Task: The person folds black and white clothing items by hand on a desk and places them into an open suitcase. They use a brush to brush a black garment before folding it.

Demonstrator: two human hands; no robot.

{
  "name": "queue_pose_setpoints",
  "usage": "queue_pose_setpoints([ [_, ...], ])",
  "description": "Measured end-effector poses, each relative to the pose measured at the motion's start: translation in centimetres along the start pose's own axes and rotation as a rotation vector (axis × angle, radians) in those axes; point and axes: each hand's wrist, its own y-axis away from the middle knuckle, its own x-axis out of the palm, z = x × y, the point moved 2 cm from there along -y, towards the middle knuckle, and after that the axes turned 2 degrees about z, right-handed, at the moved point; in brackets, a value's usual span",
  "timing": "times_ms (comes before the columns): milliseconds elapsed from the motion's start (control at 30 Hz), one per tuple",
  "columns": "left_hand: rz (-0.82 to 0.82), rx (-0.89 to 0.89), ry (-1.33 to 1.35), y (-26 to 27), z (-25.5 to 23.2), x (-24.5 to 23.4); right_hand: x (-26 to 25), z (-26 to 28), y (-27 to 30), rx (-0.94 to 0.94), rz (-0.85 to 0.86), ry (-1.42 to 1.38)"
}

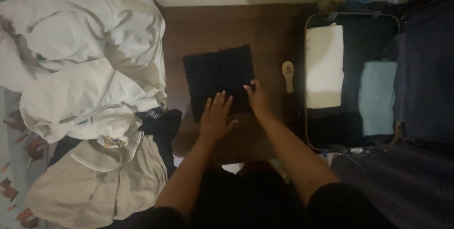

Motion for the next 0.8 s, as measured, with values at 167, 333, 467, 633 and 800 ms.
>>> queue_pose_setpoints([
  [167,0.097,-0.025,-0.075,-0.3,0.9,0.6,-0.9,2.7,3.5,-0.691,-0.07,0.463],
  [333,0.184,-0.029,-0.024,0.2,3.0,-1.9,-3.5,2.8,5.5,-0.926,0.296,0.688],
  [467,0.081,-0.163,0.134,2.7,4.6,-5.5,-6.6,3.1,6.1,-0.761,0.277,0.82],
  [633,0.176,0.021,-0.01,1.4,3.9,-5.2,-5.7,5.1,8.3,-0.884,0.384,0.733],
  [800,0.095,0.029,-0.268,1.4,6.8,-1.9,-2.2,2.5,6.2,-0.744,0.316,0.759],
])
